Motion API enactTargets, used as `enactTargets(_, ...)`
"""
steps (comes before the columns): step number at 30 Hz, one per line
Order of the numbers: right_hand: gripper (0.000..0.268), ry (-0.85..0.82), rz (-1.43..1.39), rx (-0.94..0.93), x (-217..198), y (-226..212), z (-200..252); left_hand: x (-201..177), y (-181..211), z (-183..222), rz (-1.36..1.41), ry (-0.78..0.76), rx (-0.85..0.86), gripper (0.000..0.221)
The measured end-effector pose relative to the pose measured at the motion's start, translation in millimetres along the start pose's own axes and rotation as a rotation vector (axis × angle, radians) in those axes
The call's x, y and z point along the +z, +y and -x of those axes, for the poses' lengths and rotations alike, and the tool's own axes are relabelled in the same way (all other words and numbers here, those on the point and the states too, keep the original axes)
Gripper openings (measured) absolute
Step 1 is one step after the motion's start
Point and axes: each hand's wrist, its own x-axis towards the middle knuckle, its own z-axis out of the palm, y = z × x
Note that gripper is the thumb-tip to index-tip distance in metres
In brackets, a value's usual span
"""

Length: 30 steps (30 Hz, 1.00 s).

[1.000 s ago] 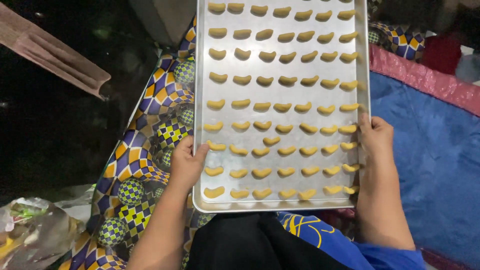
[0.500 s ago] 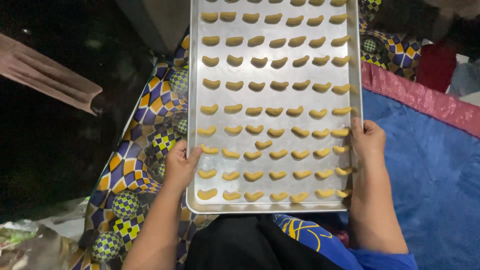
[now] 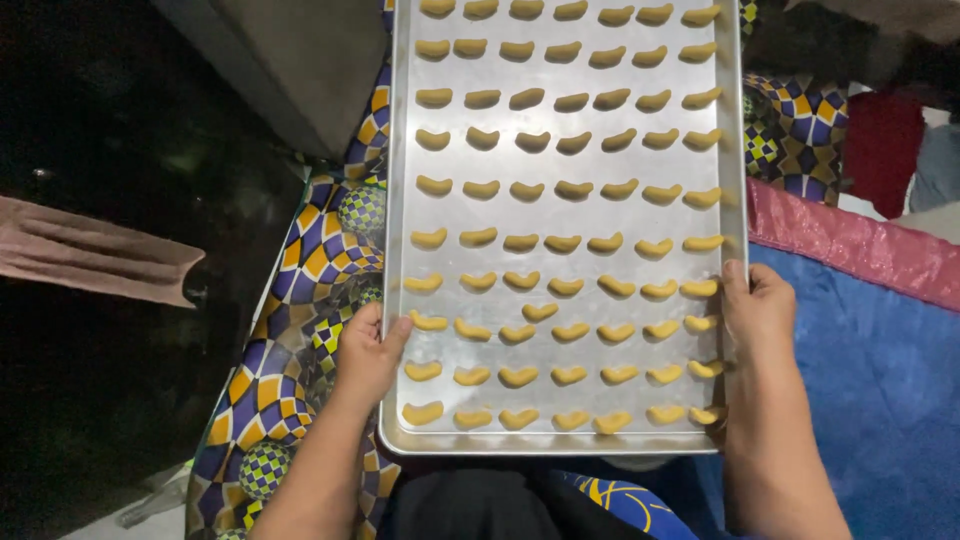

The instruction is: Hand-shaping small pieces of dough into crescent-shaped cookies, arranging them on a baking sheet, and then placing the completed tray into an industrial oven.

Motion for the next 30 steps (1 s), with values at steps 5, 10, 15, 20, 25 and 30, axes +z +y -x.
enactTargets(5,0.028,0.034,0.030,-0.033,24.8,-7.1,9.0,-38.5,-9.3,-24.2,0.099,-0.058,0.023,0.011)
enactTargets(10,0.029,0.075,0.097,0.014,49.9,-37.9,55.5,-97.9,9.0,-40.9,0.128,-0.129,0.045,0.007)
enactTargets(15,0.028,0.086,0.023,0.038,74.9,-57.5,97.7,-153.5,34.0,-37.8,0.015,-0.153,0.012,0.010)
enactTargets(20,0.028,0.086,0.005,0.053,92.5,-82.4,118.1,-184.8,36.3,-41.0,0.053,-0.164,0.070,0.006)
enactTargets(25,0.026,0.086,0.023,0.045,97.2,-101.5,113.4,-197.1,40.9,-47.5,0.018,-0.137,0.113,0.012)
enactTargets(30,0.027,0.117,0.052,-0.065,110.3,-117.5,113.2,-217.5,51.5,-63.4,0.081,-0.166,0.177,0.021)
